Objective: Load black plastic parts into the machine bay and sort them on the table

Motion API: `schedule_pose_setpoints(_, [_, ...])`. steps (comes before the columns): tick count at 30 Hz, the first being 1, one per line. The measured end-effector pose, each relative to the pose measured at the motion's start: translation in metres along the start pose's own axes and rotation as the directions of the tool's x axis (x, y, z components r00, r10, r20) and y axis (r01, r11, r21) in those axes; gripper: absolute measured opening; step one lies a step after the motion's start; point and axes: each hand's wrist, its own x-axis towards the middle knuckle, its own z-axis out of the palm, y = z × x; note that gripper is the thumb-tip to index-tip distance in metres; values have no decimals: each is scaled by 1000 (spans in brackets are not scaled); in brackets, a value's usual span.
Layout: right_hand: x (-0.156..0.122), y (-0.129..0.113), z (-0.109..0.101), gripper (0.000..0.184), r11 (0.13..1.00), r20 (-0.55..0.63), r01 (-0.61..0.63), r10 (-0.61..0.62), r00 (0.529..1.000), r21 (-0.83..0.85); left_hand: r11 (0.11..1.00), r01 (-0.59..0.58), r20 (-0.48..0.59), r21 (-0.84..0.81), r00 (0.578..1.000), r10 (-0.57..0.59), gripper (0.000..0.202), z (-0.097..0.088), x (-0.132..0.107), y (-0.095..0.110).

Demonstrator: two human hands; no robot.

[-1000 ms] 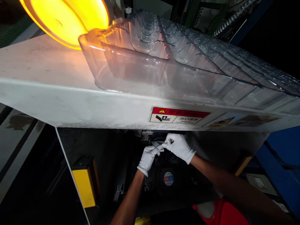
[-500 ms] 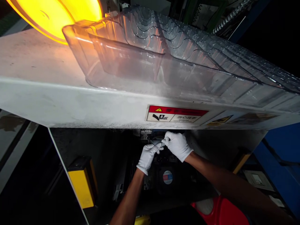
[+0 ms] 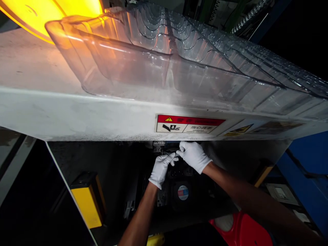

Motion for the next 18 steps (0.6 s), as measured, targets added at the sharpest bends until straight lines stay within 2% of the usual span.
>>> schedule_pose_setpoints(7, [5,1,-15,9,996,121,86,-88,989,24,1000,6,-33,14,999,-5,41,4,1,3])
schedule_pose_setpoints(13, [2,0,-26,18,984,193,178,-177,965,13,999,10,-79,33,997,-7,42,8,1,7])
schedule_pose_setpoints(18, [-3,2,-34,13,990,179,136,-125,976,-48,998,13,-113,67,994,-5,48,10,0,10])
